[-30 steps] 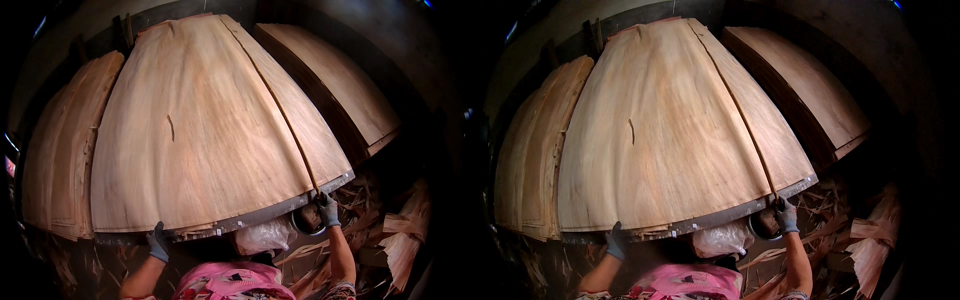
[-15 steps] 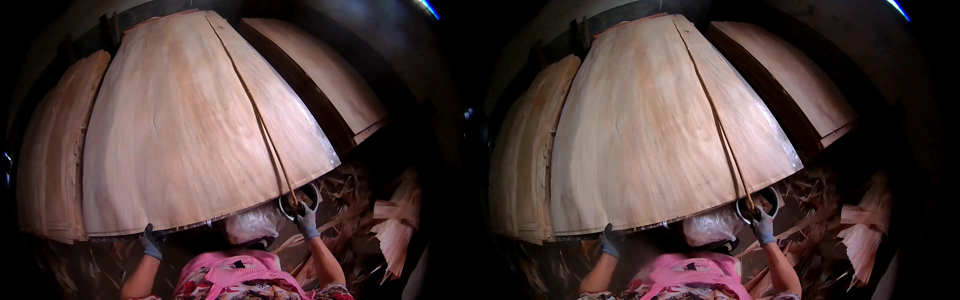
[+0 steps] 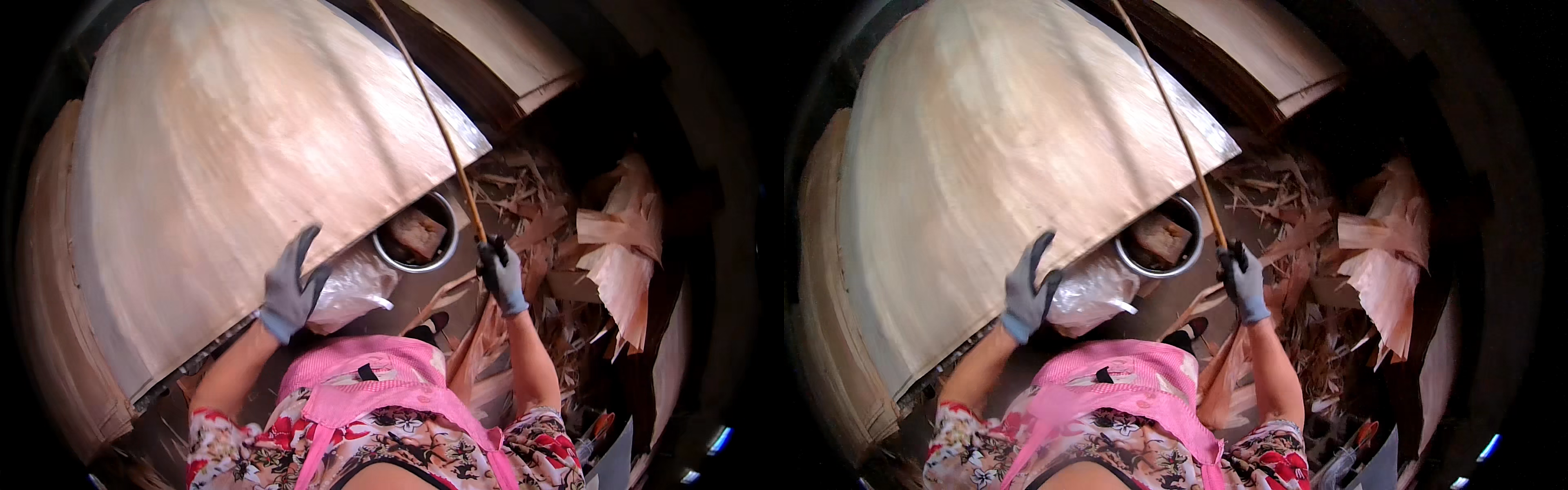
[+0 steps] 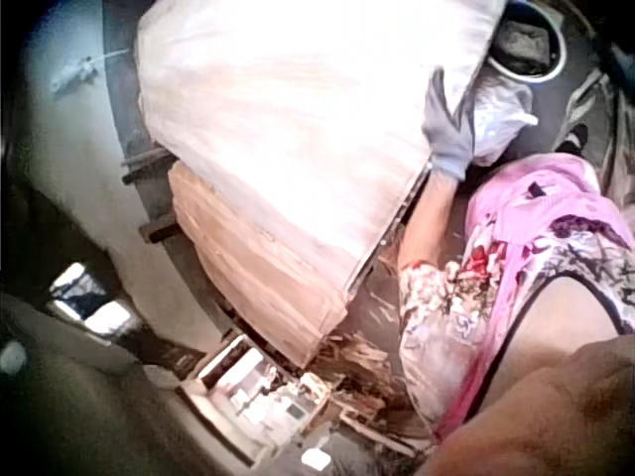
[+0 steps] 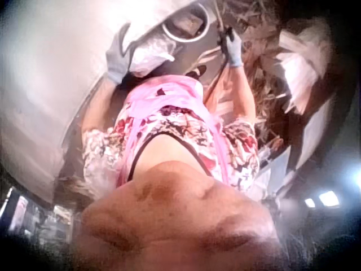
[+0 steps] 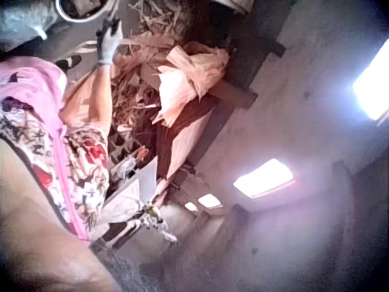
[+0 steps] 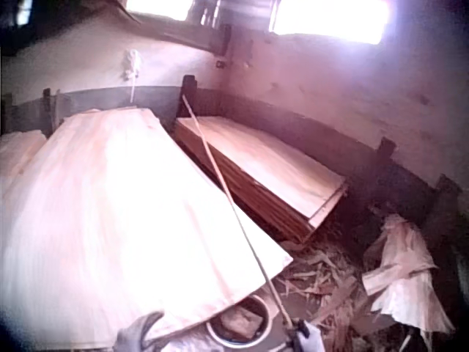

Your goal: The person processes large sheets of wood veneer by hand. The person sorts through stacked veneer sheets, places a sheet onto a metal work surface, applies strips of tape to the edges using a tape dispenser and a small cutting tool, and smooths the taped edges by hand.

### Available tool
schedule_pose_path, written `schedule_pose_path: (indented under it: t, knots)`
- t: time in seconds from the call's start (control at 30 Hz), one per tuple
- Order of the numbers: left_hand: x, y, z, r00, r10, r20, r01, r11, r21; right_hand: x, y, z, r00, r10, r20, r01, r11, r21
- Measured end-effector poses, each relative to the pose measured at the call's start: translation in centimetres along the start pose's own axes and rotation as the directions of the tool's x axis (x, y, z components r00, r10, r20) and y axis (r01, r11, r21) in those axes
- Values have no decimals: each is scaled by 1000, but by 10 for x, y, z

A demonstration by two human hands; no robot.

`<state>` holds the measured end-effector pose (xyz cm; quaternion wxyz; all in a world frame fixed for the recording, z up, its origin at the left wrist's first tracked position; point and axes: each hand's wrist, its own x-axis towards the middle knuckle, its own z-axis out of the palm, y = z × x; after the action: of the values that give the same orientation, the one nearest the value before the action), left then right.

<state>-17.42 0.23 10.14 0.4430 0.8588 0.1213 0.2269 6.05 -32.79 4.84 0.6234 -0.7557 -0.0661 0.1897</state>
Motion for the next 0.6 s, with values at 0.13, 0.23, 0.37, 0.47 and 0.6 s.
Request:
schedule_pose_path:
  t: [0.13,0.23,0.37,0.47,0.6]
  knots:
    - [102,-10,106,960,128,248,-247,805,539,32,-6,-60,997,-64,-46,63,997,-33]
    - [154,-15,169,927,149,345,-341,720,605,47,3,-113,992,-33,-122,23,996,-82]
    - [175,-20,216,917,-36,396,-284,640,714,72,25,-206,976,9,-220,-51,981,-186]
    - [179,-19,220,915,-57,399,-275,636,721,113,51,-253,979,46,-201,-56,997,-47]
    - [179,-16,218,907,-113,406,-263,601,755,194,91,-302,988,49,-148,-57,997,-52]
